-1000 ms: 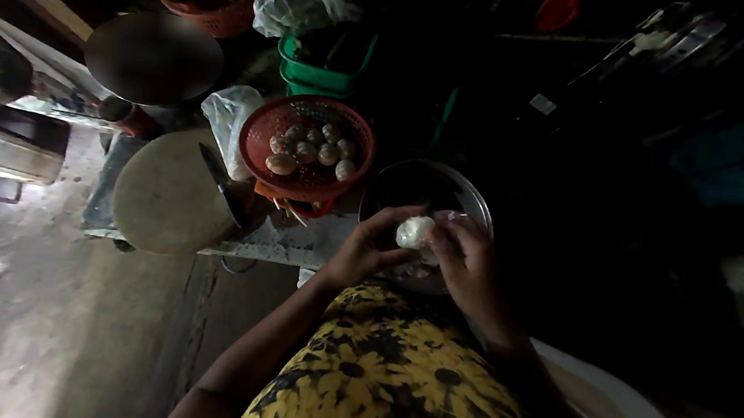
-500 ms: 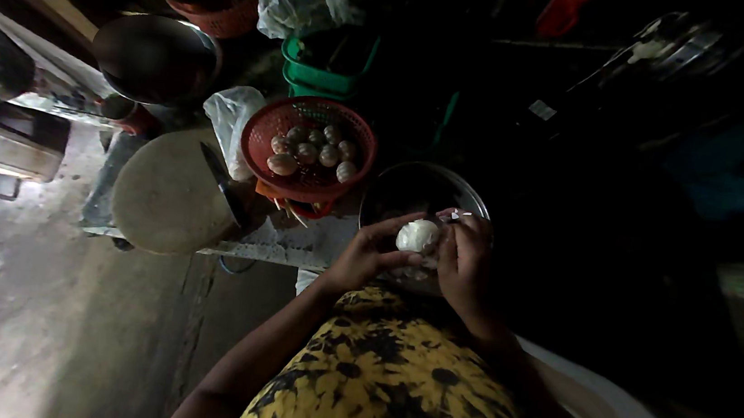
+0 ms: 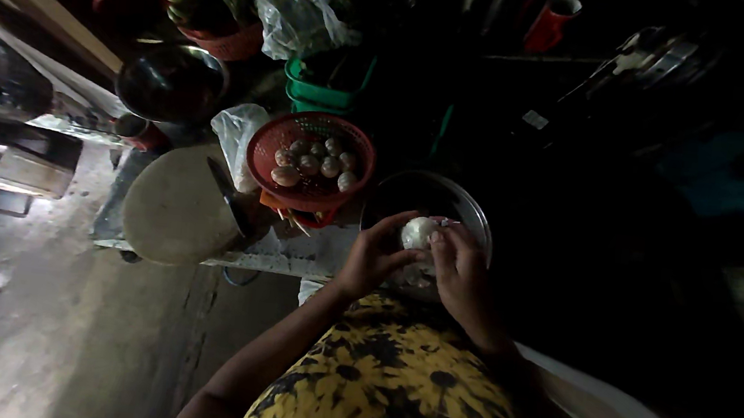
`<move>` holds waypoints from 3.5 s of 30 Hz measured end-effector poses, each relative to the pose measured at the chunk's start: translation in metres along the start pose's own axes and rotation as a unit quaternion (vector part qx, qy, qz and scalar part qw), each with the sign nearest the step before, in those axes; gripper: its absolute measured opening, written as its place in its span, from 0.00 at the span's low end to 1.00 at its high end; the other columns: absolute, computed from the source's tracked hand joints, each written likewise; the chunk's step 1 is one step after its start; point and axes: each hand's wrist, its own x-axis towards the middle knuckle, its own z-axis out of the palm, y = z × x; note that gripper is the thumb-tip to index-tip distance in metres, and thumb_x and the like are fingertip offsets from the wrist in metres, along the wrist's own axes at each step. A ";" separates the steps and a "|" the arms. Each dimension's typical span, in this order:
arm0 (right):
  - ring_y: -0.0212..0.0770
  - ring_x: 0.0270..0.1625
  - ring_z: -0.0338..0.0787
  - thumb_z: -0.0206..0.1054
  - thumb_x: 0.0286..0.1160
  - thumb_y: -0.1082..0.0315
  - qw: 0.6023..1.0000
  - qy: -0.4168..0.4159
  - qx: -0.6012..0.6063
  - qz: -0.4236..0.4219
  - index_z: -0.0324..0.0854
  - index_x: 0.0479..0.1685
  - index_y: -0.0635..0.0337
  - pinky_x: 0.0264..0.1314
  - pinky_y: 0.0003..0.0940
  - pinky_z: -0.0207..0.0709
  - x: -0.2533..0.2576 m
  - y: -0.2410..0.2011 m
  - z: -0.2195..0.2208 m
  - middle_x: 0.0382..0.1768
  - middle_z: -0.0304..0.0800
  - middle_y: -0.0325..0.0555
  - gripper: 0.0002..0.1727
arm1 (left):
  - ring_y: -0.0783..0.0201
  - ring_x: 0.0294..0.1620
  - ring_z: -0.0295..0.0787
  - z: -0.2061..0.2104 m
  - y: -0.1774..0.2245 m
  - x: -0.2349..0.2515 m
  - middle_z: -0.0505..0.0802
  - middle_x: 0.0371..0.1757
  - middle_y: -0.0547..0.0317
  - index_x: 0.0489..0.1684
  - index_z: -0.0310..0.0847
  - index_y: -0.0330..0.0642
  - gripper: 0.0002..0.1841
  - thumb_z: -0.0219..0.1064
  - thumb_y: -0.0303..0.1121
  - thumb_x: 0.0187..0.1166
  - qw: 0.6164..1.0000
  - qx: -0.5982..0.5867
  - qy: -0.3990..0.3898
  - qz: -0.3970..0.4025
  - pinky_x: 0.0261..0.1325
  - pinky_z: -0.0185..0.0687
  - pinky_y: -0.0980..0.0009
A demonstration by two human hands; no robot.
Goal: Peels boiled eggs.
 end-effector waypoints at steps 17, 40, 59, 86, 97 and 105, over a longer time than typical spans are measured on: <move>0.47 0.58 0.89 0.57 0.86 0.49 0.997 -0.035 0.050 0.049 0.87 0.57 0.66 0.63 0.45 0.83 0.002 0.003 -0.007 0.56 0.88 0.57 0.27 | 0.66 0.53 0.92 0.010 -0.005 0.004 0.90 0.59 0.52 0.74 0.68 0.30 0.31 0.76 0.25 0.72 0.996 -0.090 0.004 -0.012 0.61 0.90 0.66; 0.21 0.44 0.85 0.48 0.84 0.71 0.944 -0.168 0.218 0.180 0.84 0.52 0.65 0.52 0.21 0.80 0.001 0.006 -0.027 0.40 0.87 0.35 0.17 | 0.64 0.56 0.88 0.017 -0.011 -0.004 0.87 0.61 0.44 0.66 0.80 0.30 0.29 0.83 0.32 0.65 0.984 0.175 0.016 0.037 0.60 0.86 0.71; 0.31 0.42 0.89 0.47 0.89 0.67 0.901 -0.160 0.280 0.291 0.83 0.54 0.65 0.46 0.28 0.85 0.008 0.010 -0.025 0.41 0.88 0.42 0.18 | 0.55 0.59 0.88 0.006 -0.002 0.002 0.85 0.65 0.40 0.68 0.79 0.31 0.30 0.82 0.35 0.68 0.957 0.281 -0.049 0.050 0.64 0.86 0.61; 0.24 0.41 0.91 0.61 0.87 0.62 0.974 -0.085 0.160 0.139 0.80 0.66 0.72 0.46 0.22 0.88 -0.006 -0.005 -0.014 0.47 0.91 0.48 0.21 | 0.65 0.57 0.90 0.006 -0.005 0.006 0.86 0.65 0.43 0.76 0.72 0.28 0.35 0.80 0.29 0.67 0.997 0.034 -0.045 -0.061 0.62 0.89 0.69; 0.44 0.49 0.95 0.52 0.90 0.66 1.000 -0.001 -0.021 0.000 0.80 0.66 0.78 0.56 0.34 0.87 -0.005 -0.007 0.006 0.51 0.92 0.63 0.22 | 0.66 0.54 0.91 -0.007 -0.010 0.018 0.90 0.60 0.48 0.73 0.72 0.27 0.34 0.81 0.28 0.66 0.993 -0.064 -0.068 -0.067 0.60 0.90 0.69; 0.47 0.44 0.96 0.54 0.88 0.65 0.991 0.087 -0.101 -0.028 0.84 0.60 0.79 0.52 0.36 0.88 -0.009 0.009 0.020 0.45 0.95 0.64 0.22 | 0.67 0.59 0.90 -0.004 -0.029 0.024 0.89 0.63 0.49 0.72 0.72 0.26 0.32 0.79 0.29 0.69 0.988 -0.108 -0.089 -0.068 0.65 0.87 0.68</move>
